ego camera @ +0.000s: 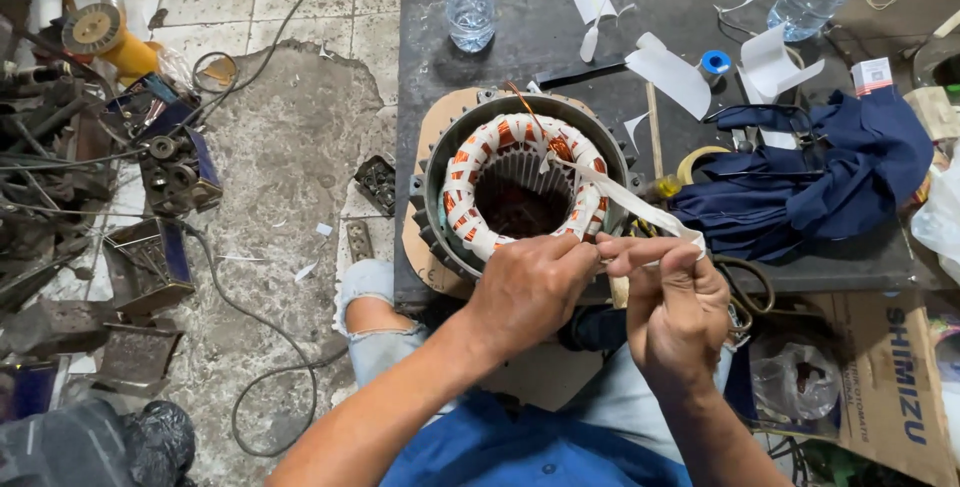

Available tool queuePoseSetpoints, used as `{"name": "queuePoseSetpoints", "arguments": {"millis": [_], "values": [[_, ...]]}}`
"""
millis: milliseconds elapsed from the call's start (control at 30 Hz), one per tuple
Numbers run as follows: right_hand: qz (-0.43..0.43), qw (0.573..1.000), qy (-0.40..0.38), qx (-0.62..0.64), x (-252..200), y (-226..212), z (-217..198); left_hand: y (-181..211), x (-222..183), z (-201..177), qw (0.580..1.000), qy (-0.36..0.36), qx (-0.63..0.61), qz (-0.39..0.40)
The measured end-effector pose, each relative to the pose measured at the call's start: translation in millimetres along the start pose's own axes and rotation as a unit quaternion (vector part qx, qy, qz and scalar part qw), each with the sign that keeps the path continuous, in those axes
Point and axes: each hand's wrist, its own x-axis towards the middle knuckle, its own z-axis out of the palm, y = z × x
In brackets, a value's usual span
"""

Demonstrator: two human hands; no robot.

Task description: Securing motor coils to a stator using white tape, a hammer, and a wooden block to seat the windings.

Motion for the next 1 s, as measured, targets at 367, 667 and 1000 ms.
{"name": "queuePoseSetpoints", "arguments": {"millis": [367, 667, 1000], "values": [[0.010, 0.988, -0.148, -0.039, 10.6, -4.2, -8.9, -60.9, 33.0, -40.2, 0.966, -0.187, 0.062, 0.168], [-0.005, 0.993, -0.117, 0.009, 2.9, 1.6, -11.7, -72.2, 57.1, -41.2, 0.928, -0.339, 0.060, 0.142], [0.050, 0.988, -0.134, 0.063, 3.7, -2.3, -10.1, -52.2, 84.3, -82.2, 0.911, -0.056, 0.399, 0.083]]}}
